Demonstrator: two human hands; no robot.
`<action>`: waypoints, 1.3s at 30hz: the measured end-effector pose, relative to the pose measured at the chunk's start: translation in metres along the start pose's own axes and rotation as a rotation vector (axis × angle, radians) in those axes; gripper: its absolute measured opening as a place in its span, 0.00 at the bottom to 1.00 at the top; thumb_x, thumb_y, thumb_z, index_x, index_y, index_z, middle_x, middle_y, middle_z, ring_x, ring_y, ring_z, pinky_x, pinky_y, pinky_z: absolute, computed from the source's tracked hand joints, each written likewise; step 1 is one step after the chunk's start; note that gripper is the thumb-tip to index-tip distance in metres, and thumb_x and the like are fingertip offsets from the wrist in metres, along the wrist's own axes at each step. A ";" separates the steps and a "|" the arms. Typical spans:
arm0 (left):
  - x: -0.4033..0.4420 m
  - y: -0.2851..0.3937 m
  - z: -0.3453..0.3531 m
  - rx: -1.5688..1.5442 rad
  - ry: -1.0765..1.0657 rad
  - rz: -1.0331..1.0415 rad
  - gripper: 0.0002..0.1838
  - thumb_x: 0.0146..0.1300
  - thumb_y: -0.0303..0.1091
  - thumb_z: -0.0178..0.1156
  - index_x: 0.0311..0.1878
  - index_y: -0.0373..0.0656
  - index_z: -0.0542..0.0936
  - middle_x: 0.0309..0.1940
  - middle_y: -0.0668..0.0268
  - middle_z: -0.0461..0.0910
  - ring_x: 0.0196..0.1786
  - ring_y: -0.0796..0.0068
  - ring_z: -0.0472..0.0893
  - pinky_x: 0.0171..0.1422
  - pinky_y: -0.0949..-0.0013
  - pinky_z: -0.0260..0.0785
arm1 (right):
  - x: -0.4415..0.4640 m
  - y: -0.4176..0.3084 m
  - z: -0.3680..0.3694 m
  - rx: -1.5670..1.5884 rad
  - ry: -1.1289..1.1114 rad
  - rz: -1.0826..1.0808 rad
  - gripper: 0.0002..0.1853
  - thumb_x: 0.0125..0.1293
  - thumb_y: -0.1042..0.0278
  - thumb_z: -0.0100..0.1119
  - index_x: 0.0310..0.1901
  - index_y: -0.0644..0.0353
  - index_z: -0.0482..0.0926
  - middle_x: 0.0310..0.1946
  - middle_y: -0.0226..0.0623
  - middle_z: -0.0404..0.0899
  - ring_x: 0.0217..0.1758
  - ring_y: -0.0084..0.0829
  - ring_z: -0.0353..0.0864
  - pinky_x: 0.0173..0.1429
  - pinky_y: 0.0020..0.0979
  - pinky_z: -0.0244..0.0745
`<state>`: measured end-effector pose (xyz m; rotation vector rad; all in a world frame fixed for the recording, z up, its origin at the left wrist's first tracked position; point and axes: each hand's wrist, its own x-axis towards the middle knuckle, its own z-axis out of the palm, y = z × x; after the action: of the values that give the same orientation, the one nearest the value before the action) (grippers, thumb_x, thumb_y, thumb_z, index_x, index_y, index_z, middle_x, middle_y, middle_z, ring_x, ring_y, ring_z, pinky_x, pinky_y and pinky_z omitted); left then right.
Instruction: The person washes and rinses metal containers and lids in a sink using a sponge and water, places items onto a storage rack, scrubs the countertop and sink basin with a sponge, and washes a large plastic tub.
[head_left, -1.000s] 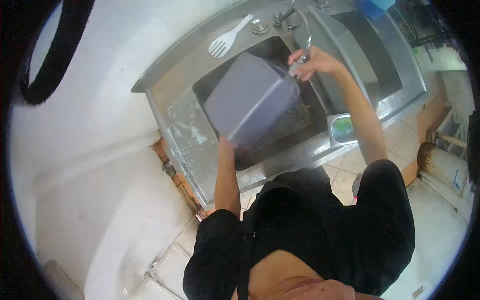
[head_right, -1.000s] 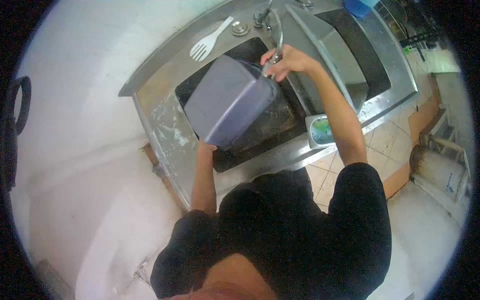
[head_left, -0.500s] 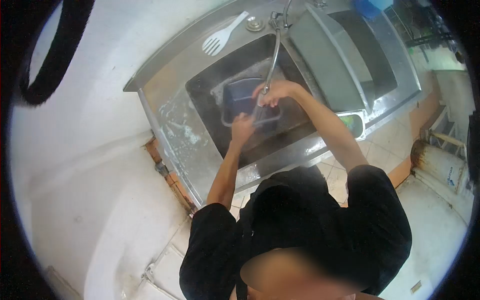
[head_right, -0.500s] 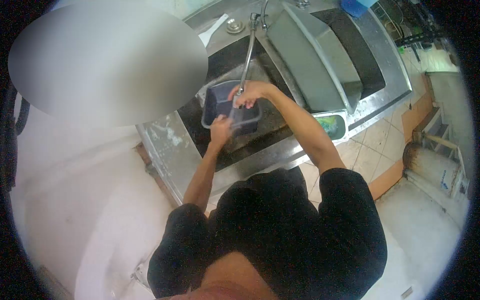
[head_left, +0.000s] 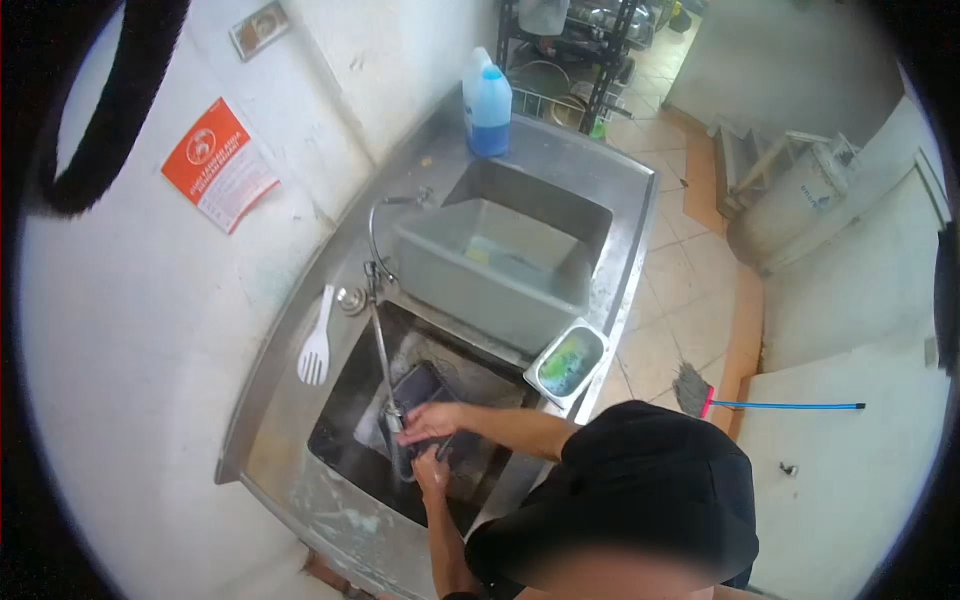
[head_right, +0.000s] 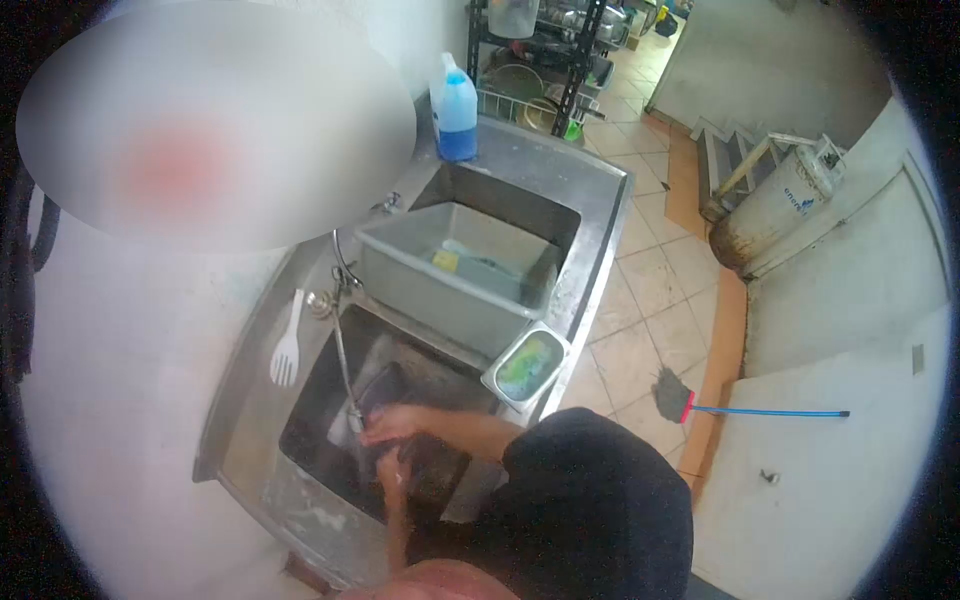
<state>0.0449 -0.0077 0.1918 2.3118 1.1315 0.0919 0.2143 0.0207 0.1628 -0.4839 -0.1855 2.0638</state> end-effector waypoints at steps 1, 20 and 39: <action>0.002 0.003 -0.005 -0.047 0.009 0.025 0.15 0.54 0.39 0.67 0.42 0.43 0.83 0.36 0.49 0.82 0.43 0.44 0.80 0.48 0.49 0.69 | 0.007 0.014 -0.011 0.033 0.093 0.009 0.13 0.69 0.79 0.52 0.54 0.70 0.72 0.50 0.47 0.78 0.58 0.38 0.79 0.66 0.33 0.75; -0.004 0.012 0.018 -0.170 0.540 -0.725 0.35 0.46 0.30 0.76 0.58 0.40 0.71 0.66 0.28 0.48 0.62 0.32 0.68 0.62 0.46 0.68 | -0.091 -0.030 -0.011 0.754 0.407 -0.792 0.39 0.71 0.30 0.28 0.62 0.58 0.68 0.56 0.50 0.76 0.57 0.47 0.76 0.62 0.46 0.72; -0.007 -0.054 0.070 -1.699 -0.019 -1.055 0.14 0.54 0.29 0.61 0.44 0.41 0.75 0.38 0.62 0.75 0.43 0.65 0.76 0.45 0.63 0.73 | 0.025 -0.093 0.078 -1.430 0.476 -0.202 0.17 0.55 0.64 0.70 0.47 0.57 0.80 0.30 0.29 0.80 0.24 0.20 0.78 0.28 0.21 0.75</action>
<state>0.0228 -0.0184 0.1069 0.1707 1.2590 0.4078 0.2449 0.0954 0.2574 -1.6705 -1.3642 1.2575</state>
